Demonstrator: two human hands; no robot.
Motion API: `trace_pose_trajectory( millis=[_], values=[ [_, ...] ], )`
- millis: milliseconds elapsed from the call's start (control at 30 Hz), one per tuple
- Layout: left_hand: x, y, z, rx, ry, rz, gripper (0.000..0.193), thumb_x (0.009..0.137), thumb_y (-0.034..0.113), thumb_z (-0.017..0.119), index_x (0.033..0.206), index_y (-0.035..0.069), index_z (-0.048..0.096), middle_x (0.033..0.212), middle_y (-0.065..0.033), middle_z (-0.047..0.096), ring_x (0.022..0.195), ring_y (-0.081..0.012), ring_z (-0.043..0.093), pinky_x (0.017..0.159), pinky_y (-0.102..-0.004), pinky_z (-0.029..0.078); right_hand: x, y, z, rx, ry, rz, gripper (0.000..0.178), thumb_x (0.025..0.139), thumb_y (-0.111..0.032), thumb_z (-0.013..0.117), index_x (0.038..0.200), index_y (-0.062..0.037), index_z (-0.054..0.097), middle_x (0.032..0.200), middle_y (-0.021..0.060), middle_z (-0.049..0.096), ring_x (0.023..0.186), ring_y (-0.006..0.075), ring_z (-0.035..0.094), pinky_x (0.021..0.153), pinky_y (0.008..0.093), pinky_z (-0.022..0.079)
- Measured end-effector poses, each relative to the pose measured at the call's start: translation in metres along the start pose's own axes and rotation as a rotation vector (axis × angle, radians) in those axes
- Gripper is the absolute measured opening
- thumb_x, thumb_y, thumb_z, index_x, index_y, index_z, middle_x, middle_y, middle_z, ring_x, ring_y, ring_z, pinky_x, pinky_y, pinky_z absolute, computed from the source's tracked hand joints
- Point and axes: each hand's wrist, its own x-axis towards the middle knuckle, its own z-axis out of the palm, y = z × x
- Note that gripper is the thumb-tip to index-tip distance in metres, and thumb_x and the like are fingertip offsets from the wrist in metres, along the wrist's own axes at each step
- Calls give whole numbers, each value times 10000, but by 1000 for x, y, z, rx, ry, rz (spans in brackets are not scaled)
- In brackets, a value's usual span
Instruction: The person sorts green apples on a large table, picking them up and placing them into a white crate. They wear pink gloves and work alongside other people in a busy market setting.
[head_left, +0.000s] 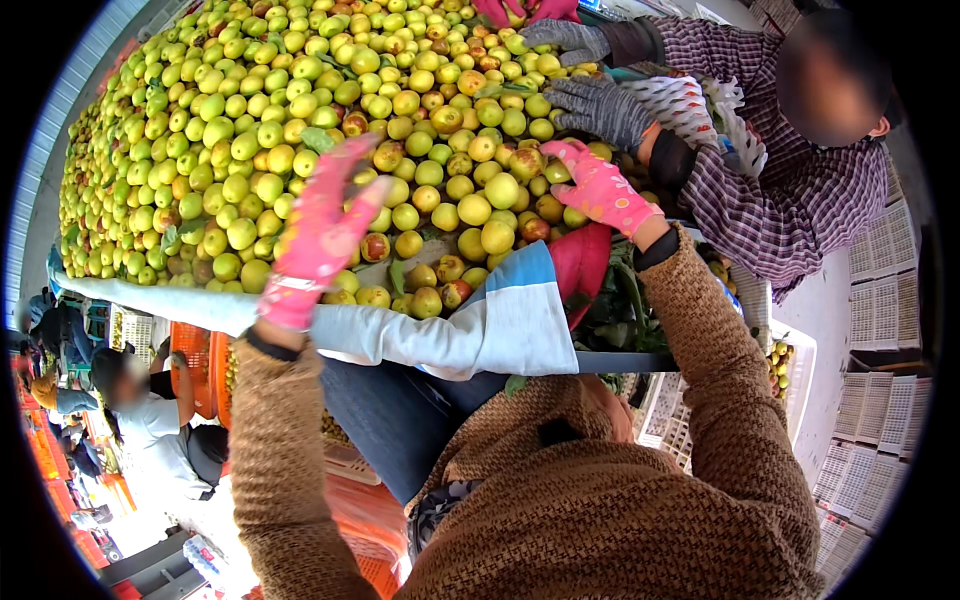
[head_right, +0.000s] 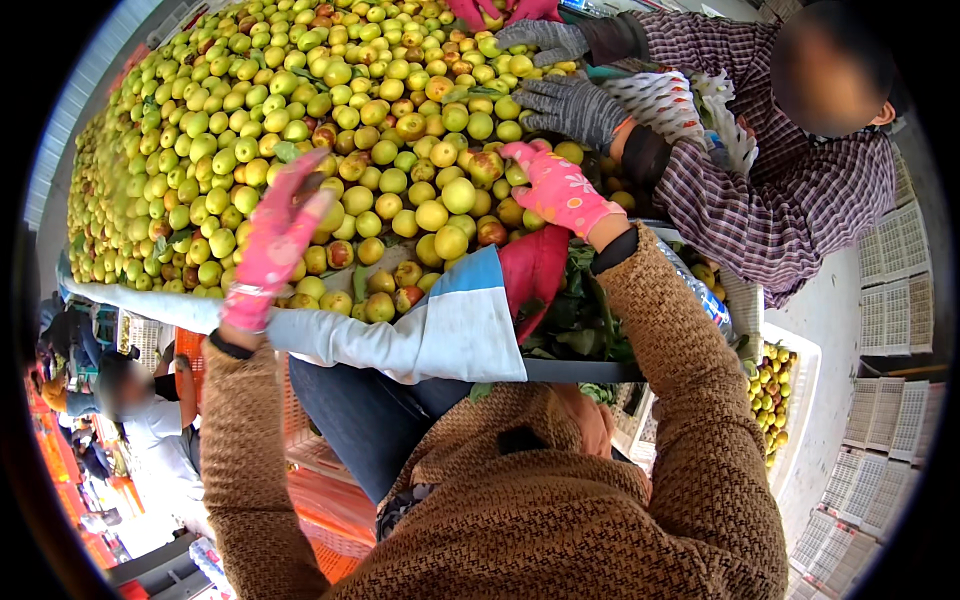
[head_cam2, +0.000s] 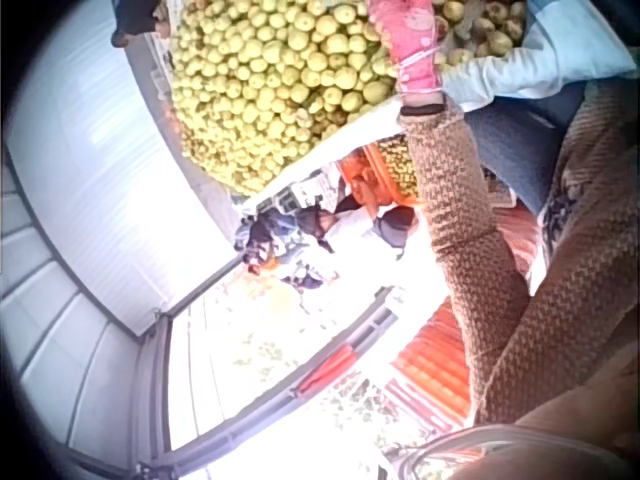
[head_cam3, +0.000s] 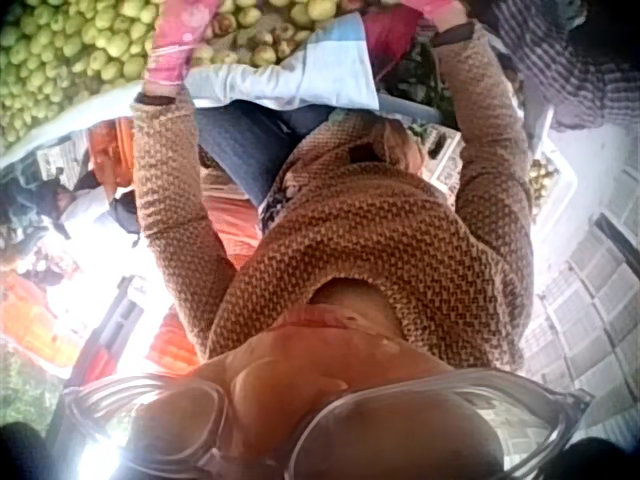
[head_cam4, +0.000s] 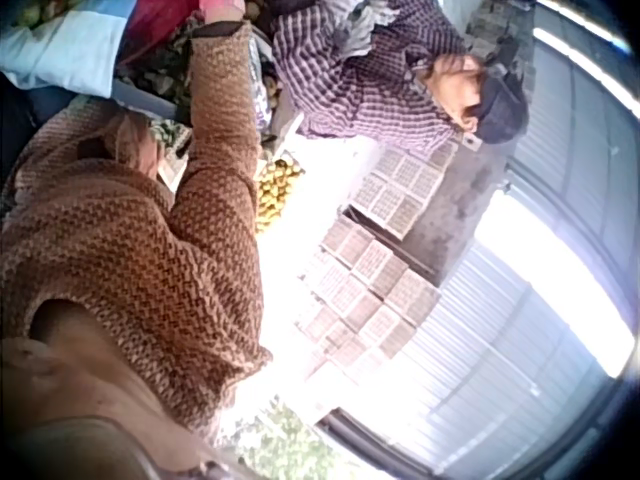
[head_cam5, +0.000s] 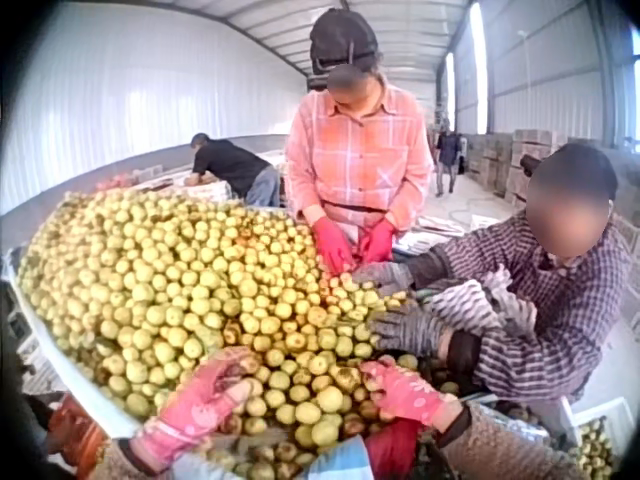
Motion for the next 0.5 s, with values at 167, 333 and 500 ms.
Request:
trace_pose_trajectory(
  millis=[167,333,500],
  values=[
    [-32,-20,-71,566,-16,-56,381,897,207,588,1248,66,542,1199,-147,583,1175,-277,527,952,-358,434,-6,-8,-7,73,-71,86,679,757,-292,713,1324,-118,383,1258,251,489,1091,401,544,907,427,446],
    [-50,-48,-63,868,-97,-69,485,842,402,615,1201,78,578,1148,-164,605,1084,-338,559,900,-424,458,-4,-36,-13,-59,-237,59,833,724,-279,738,1414,-137,293,1349,269,409,1195,428,460,974,443,412],
    [-39,-22,-15,905,-189,-146,619,820,377,631,1331,94,427,1245,-227,517,1032,-380,575,851,-455,478,-4,-32,-11,-63,-233,30,853,723,-231,725,1439,-141,271,1374,273,386,1254,409,421,1028,418,374]
  ],
)
